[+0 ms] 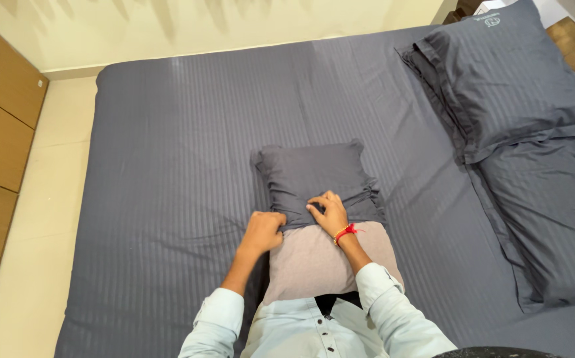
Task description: The person puts a pillow inside a grey pillowcase and folds the fabric edges over the pillow to close it by hand.
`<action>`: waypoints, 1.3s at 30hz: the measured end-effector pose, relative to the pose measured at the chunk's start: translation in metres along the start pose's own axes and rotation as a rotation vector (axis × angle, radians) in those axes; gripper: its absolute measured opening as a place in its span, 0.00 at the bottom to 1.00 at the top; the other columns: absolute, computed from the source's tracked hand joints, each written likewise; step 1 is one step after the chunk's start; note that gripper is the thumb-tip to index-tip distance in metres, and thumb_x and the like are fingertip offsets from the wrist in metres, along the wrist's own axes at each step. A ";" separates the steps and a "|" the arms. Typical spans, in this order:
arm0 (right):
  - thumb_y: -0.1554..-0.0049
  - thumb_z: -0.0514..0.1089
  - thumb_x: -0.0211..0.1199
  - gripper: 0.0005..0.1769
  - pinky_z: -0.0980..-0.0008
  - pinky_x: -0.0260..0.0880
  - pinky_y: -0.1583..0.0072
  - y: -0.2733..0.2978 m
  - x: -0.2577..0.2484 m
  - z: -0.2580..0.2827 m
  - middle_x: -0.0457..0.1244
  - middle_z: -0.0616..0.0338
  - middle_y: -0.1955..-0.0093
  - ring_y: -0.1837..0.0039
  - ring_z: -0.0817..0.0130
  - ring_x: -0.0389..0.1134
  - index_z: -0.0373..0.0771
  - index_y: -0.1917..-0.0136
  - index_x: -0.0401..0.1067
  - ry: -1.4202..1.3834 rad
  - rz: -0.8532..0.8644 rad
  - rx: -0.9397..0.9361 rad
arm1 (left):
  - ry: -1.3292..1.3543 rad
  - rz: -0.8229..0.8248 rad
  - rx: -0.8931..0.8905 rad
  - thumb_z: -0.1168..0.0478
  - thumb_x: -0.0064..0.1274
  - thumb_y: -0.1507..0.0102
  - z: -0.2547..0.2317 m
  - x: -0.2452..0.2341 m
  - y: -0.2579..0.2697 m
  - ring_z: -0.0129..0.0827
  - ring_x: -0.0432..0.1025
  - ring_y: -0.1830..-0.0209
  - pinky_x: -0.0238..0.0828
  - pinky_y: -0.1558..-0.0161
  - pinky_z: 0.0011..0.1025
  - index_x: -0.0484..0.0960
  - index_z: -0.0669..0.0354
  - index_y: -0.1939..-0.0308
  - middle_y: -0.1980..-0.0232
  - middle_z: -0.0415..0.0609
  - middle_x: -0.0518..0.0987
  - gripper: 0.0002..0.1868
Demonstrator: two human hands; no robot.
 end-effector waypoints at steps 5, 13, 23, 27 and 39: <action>0.40 0.47 0.61 0.07 0.59 0.54 0.41 0.006 0.009 0.002 0.64 0.67 0.52 0.43 0.66 0.62 0.44 0.55 0.76 0.047 0.036 -0.106 | 0.296 0.133 -0.310 0.53 0.60 0.42 0.027 -0.010 -0.018 0.40 0.80 0.61 0.73 0.55 0.36 0.78 0.51 0.49 0.66 0.44 0.83 0.19; 0.37 0.47 0.58 0.07 0.56 0.51 0.36 0.013 0.003 0.010 0.64 0.65 0.51 0.43 0.64 0.63 0.45 0.53 0.73 0.080 0.032 -0.147 | 0.128 -0.311 -0.001 0.57 0.56 0.36 0.051 0.026 -0.031 0.45 0.75 0.51 0.71 0.50 0.41 0.85 0.58 0.59 0.55 0.48 0.82 0.09; 0.35 0.44 0.56 0.07 0.57 0.54 0.41 0.011 0.005 0.006 0.66 0.62 0.61 0.52 0.63 0.66 0.44 0.54 0.73 0.163 -0.066 -0.199 | 0.151 -0.151 -0.206 0.53 0.56 0.34 0.040 0.013 -0.024 0.43 0.75 0.54 0.71 0.50 0.41 0.84 0.58 0.64 0.61 0.46 0.82 0.13; 0.36 0.47 0.58 0.08 0.63 0.59 0.45 0.007 0.013 -0.008 0.66 0.60 0.61 0.53 0.62 0.66 0.43 0.53 0.74 0.064 0.110 -0.140 | 0.074 -0.347 0.069 0.58 0.57 0.42 0.005 -0.001 -0.040 0.45 0.72 0.49 0.69 0.52 0.43 0.85 0.59 0.55 0.53 0.48 0.79 0.13; 0.41 0.48 0.63 0.09 0.59 0.63 0.42 0.009 -0.060 -0.082 0.68 0.58 0.51 0.44 0.57 0.66 0.41 0.55 0.75 0.079 0.016 -0.141 | 0.184 -0.048 0.119 0.61 0.53 0.39 -0.007 0.034 -0.044 0.41 0.75 0.53 0.70 0.50 0.40 0.84 0.55 0.63 0.60 0.44 0.83 0.05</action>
Point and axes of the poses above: each hand's wrist, its own y-axis away from the middle knuckle, its own x-axis out of the palm, z = x × y, the point moved 9 cm from there along -y, towards the middle knuckle
